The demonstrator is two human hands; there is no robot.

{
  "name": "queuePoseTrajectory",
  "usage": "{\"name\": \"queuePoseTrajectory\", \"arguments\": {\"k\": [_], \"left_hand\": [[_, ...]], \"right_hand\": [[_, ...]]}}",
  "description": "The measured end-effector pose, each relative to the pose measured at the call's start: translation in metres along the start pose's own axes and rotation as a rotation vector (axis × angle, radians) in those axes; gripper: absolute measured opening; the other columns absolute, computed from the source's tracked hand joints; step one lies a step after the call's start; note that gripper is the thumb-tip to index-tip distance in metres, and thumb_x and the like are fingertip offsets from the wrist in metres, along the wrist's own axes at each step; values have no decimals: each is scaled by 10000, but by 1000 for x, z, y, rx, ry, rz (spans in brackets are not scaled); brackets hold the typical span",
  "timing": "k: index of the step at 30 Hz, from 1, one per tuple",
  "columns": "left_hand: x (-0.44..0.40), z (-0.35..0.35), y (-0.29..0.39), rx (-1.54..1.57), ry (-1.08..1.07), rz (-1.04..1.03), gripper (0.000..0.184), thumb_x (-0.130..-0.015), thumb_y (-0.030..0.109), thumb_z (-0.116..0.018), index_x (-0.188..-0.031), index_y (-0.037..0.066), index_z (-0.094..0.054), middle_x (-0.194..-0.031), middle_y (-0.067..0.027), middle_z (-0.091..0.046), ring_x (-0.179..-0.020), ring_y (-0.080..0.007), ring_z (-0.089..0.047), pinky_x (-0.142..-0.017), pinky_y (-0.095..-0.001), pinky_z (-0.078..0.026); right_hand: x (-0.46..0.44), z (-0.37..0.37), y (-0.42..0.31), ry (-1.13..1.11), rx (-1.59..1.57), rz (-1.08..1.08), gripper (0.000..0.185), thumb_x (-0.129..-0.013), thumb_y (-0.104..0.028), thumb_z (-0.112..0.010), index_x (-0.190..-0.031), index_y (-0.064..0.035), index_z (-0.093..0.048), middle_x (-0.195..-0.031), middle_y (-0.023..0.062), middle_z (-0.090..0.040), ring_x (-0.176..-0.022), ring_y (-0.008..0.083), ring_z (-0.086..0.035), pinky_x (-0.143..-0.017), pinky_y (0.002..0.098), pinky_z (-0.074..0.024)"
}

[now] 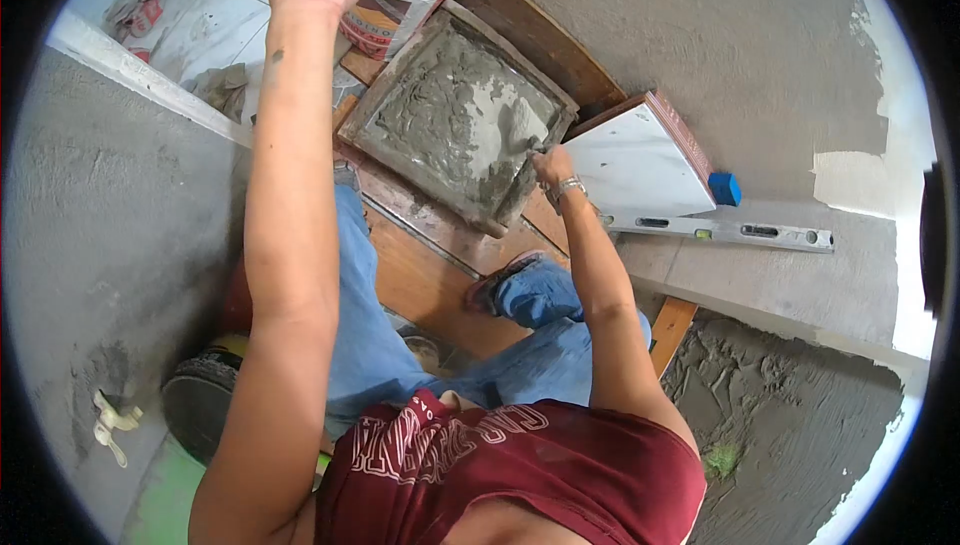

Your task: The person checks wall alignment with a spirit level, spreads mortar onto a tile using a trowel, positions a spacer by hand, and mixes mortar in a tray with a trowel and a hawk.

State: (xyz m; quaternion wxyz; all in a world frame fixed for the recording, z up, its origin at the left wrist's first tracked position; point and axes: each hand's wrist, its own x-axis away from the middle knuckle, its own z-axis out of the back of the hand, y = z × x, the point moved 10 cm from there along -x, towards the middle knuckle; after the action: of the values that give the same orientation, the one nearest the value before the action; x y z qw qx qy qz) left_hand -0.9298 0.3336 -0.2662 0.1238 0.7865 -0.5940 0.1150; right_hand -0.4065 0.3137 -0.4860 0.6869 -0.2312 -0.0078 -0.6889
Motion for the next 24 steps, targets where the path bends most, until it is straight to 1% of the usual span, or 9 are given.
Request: {"name": "queuePoseTrajectory", "arguments": {"k": [1, 4, 7, 10, 14, 18, 19, 22, 24], "left_hand": [[-21, 13, 5, -30, 25, -64, 220, -962, 182, -386, -981, 97, -588, -921, -53, -627, -718, -187, -547, -590, -318, -456], [-25, 17, -9, -4, 30, -26, 205, -964, 169, -393, -990, 86, -579, -920, -58, -625, -723, -188, -545, -591, -318, -452], [-20, 17, -24, -59, 47, -7, 206, -966, 163, -387, -993, 76, -572, -915, -60, -623, -754, -189, -548, -594, -316, -449], [-18, 15, -37, -89, 45, 7, 212, -969, 167, -384, -998, 78, -573, -924, -60, -623, -770, -195, -552, -591, -319, -448], [-19, 23, -52, -195, 10, 7, 209, -965, 174, -401, -1024, 74, -575, -992, -74, -641, -853, -213, -596, -637, -339, -488], [-3, 31, -86, -219, 61, 60, 228, -959, 199, -426, -1078, 66, -568, -1084, -100, -640, -962, -252, -624, -759, -406, -542], [18, 22, -97, -204, 96, 53, 256, -959, 212, -427, -1115, 55, -554, -1124, -116, -624, -973, -278, -623, -825, -453, -545], [50, 21, -119, -290, 184, 87, 252, -954, 204, -433, -1119, 49, -543, -1147, -127, -612, -984, -290, -623, -855, -462, -538], [49, 24, -124, -293, 200, 74, 252, -952, 207, -432, -1109, 48, -548, -1124, -117, -614, -1021, -283, -616, -909, -455, -521]], "right_hand": [[-3, -7, 11, -6, -17, -24, 572, -811, -486, -643, -556, 27, -628, -628, 205, -656, -636, 372, -661, -593, 438, -521], [-8, -8, -2, 22, 221, 11, 492, -814, -425, -647, -664, 43, -658, -733, 250, -670, -752, 401, -671, -669, 445, -540], [-5, 13, -14, 120, 71, -92, 426, -809, -367, -650, -813, 58, -663, -855, 287, -670, -880, 420, -662, -763, 464, -537], [-17, 19, -39, 37, 137, -26, 428, -794, -336, -664, -926, 70, -641, -981, 313, -650, -988, 439, -629, -838, 481, -517], [6, 47, -77, 85, 185, 21, 418, -766, -316, -672, -946, 60, -645, -1038, 306, -638, -1009, 450, -614, -875, 485, -507], [10, 9, -62, -128, 320, 68, 414, -752, -285, -667, -978, 60, -640, -1043, 299, -639, -1001, 444, -617, -877, 477, -505], [1, -12, -42, -219, 338, 49, 451, -757, -285, -657, -1039, 64, -621, -1065, 311, -628, -1018, 439, -613, -880, 469, -502], [5, -6, -20, -56, 237, -72, 420, -786, -295, -639, -1053, 29, -647, -1113, 281, -634, -1050, 432, -614, -880, 456, -519], [-8, -16, -16, -110, 240, -69, 381, -795, -329, -647, -1004, -13, -688, -1083, 246, -655, -1038, 396, -629, -865, 435, -529]]}}
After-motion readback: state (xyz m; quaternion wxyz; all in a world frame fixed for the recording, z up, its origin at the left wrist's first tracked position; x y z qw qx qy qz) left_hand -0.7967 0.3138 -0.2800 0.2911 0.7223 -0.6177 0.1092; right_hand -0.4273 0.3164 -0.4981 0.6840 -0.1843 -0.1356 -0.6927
